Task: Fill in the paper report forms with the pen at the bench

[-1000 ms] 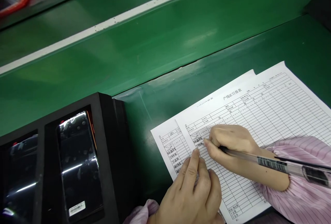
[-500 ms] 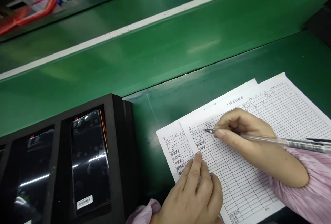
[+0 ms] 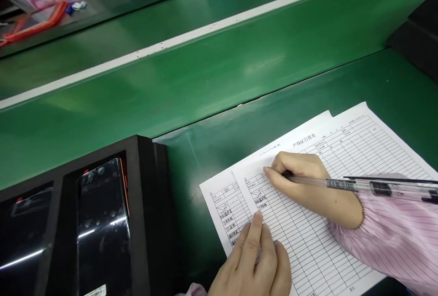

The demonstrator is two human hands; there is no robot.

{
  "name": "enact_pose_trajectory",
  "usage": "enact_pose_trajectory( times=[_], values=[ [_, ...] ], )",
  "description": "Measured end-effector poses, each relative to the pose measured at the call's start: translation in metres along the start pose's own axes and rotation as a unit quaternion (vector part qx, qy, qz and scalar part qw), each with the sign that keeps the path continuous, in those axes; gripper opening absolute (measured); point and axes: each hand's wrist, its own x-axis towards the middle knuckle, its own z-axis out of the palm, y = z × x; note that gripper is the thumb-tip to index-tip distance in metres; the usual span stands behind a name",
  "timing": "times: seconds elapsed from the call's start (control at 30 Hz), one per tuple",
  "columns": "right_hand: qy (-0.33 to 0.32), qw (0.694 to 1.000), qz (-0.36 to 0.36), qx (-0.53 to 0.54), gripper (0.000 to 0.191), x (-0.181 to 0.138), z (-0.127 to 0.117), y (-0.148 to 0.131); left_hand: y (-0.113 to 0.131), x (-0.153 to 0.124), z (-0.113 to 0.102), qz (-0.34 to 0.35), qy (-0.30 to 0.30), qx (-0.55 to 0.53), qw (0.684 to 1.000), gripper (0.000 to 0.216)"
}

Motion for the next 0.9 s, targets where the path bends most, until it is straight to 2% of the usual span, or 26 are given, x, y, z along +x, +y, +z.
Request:
enact_pose_trajectory(
  times=[0.23, 0.57, 0.67, 0.9],
  values=[
    [-0.013, 0.998, -0.048, -0.024, 0.035, 0.0, 0.0, 0.005, -0.004, 0.002, 0.001, 0.011, -0.003, -0.004, 1.0, 0.041],
    [0.006, 0.999, -0.039, -0.02, 0.037, 0.001, 0.002, 0.01, -0.007, 0.004, -0.003, 0.039, -0.019, -0.006, 0.999, 0.034],
    [0.008, 0.998, -0.061, -0.004, 0.037, 0.002, 0.002, 0.011, -0.007, 0.005, -0.004, 0.036, -0.02, -0.004, 0.999, 0.035],
    [-0.001, 0.999, -0.046, -0.017, 0.036, -0.001, 0.0, 0.004, -0.002, 0.001, 0.0, -0.002, -0.006, 0.0, 1.0, 0.039]
  ],
)
